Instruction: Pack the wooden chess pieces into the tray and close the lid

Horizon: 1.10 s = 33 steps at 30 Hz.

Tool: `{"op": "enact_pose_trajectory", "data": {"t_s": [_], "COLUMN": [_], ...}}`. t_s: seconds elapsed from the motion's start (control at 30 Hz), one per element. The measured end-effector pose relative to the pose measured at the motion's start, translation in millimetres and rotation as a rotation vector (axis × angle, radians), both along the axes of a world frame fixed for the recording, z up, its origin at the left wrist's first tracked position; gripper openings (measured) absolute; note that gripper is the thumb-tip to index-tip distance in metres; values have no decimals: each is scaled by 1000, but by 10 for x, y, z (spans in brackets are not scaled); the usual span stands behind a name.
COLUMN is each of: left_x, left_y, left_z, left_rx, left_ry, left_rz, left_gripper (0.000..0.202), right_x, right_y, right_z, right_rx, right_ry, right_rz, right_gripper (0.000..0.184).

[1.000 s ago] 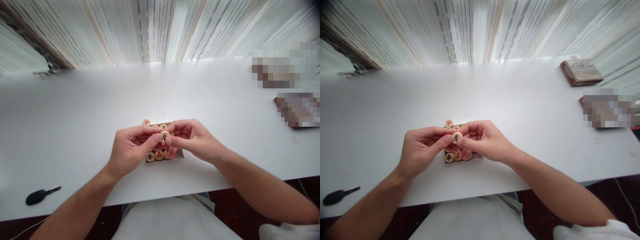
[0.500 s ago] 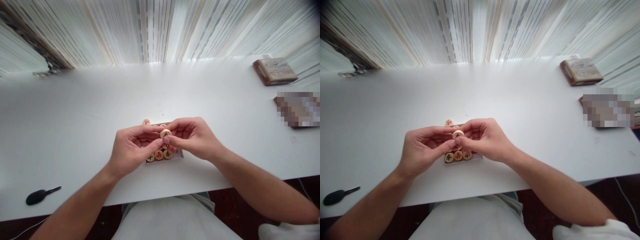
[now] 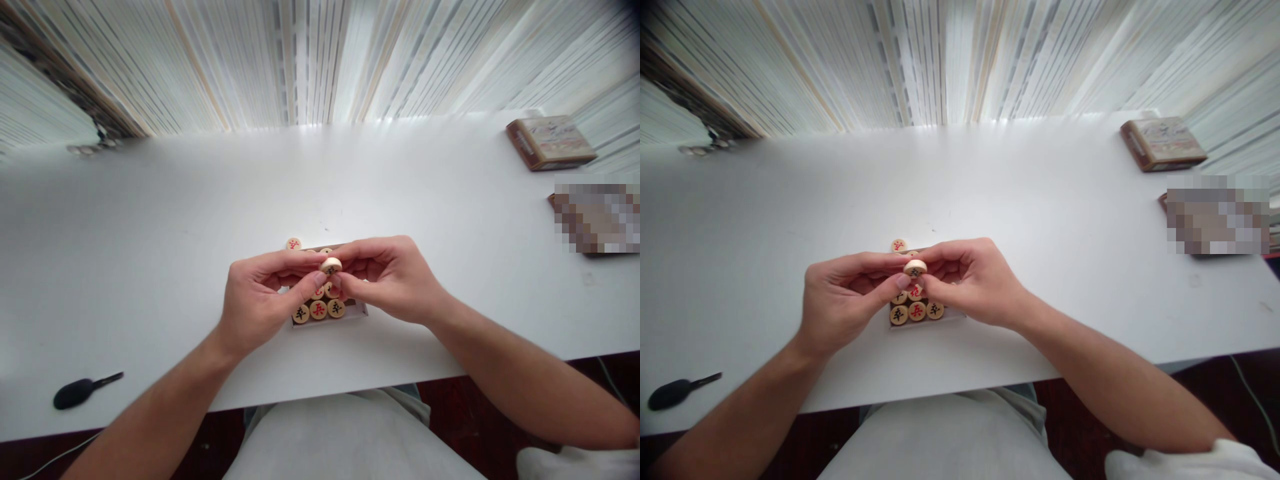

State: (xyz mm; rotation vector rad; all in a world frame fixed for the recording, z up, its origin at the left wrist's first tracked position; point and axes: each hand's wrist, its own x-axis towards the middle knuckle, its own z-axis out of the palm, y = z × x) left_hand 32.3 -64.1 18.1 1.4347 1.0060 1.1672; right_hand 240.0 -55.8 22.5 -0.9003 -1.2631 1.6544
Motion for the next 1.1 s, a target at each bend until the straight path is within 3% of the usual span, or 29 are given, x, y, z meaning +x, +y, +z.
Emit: {"op": "enact_pose_trajectory", "data": {"t_s": [0.33,0.6,0.77,1.1], "left_x": [-15,2,5,10], "left_y": [-5,2,0,13], "left_z": [-22,-8,6,2], "left_rx": [66,-22,-11,-13], "left_ry": [34,-17,-16,-43], "left_rz": [30,87,84,55], "left_gripper": [22,21,23,31], "right_x": [51,37,25,47], "right_y": [-6,22,47,54], "right_z": [15,15,39,88], "right_rx": [282,95,2,-18], "right_ry": [-224,-18,0,-14], "right_rz": [-112,-140,-137,-52], "right_gripper": [27,28,39,35]}}
